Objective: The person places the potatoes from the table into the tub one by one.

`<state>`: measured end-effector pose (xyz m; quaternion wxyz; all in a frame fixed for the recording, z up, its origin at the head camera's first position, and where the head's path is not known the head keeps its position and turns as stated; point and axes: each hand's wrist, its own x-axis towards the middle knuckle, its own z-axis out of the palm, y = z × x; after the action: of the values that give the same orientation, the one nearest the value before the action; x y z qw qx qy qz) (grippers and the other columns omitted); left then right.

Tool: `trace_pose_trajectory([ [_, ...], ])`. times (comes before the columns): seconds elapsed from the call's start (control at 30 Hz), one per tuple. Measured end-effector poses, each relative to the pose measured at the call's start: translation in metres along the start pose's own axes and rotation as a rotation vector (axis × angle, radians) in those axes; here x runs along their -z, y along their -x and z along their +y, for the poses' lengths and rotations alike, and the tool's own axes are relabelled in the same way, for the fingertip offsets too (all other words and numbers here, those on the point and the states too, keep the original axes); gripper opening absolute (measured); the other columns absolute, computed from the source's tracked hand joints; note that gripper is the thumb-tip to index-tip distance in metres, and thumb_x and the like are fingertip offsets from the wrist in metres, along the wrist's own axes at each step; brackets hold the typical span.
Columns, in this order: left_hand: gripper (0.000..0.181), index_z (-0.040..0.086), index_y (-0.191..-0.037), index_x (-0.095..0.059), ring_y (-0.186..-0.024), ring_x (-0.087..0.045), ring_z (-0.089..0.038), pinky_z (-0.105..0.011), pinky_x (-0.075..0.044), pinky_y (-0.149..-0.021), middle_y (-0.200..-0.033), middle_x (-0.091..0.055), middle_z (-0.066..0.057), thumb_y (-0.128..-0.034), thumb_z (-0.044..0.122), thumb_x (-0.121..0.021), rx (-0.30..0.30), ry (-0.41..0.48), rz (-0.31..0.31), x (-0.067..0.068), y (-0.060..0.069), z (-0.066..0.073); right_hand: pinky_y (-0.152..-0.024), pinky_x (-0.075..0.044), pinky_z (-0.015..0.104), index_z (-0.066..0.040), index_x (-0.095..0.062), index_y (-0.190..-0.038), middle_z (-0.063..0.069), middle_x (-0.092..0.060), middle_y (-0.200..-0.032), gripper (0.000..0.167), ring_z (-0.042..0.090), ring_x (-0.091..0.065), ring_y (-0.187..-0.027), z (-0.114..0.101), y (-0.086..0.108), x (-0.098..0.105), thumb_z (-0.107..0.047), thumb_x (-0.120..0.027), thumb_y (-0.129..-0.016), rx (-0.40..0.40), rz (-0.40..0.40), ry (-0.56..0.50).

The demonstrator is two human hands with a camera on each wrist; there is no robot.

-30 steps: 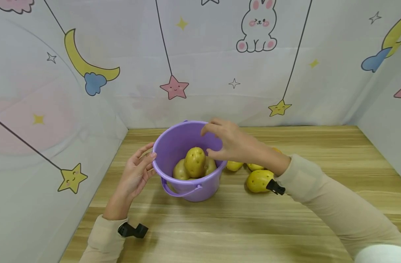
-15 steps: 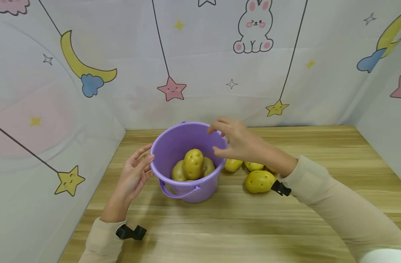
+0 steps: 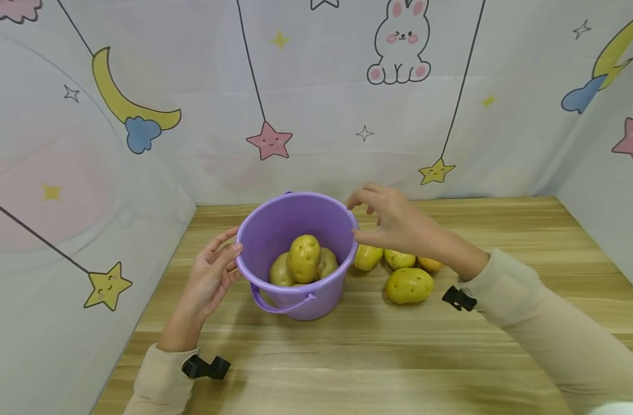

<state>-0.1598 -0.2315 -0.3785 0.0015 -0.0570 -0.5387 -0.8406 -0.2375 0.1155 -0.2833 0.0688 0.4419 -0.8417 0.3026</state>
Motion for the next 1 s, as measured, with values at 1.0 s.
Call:
trace_pose_trajectory([
  [1.0, 0.035, 0.005, -0.138, -0.045, -0.083, -0.069, -0.015, -0.023, -0.061, -0.073, -0.105, -0.063, -0.009, -0.1035, 0.000, -0.050, 0.010, 0.006, -0.014, 0.002, 0.001, 0.003, -0.077, -0.056, 0.043, -0.011, -0.067, -0.117, 0.007, -0.065, -0.117, 0.035, 0.026, -0.062, -0.093, 0.022, 0.044, 0.002, -0.025, -0.074, -0.086, -0.201, -0.092, 0.175],
])
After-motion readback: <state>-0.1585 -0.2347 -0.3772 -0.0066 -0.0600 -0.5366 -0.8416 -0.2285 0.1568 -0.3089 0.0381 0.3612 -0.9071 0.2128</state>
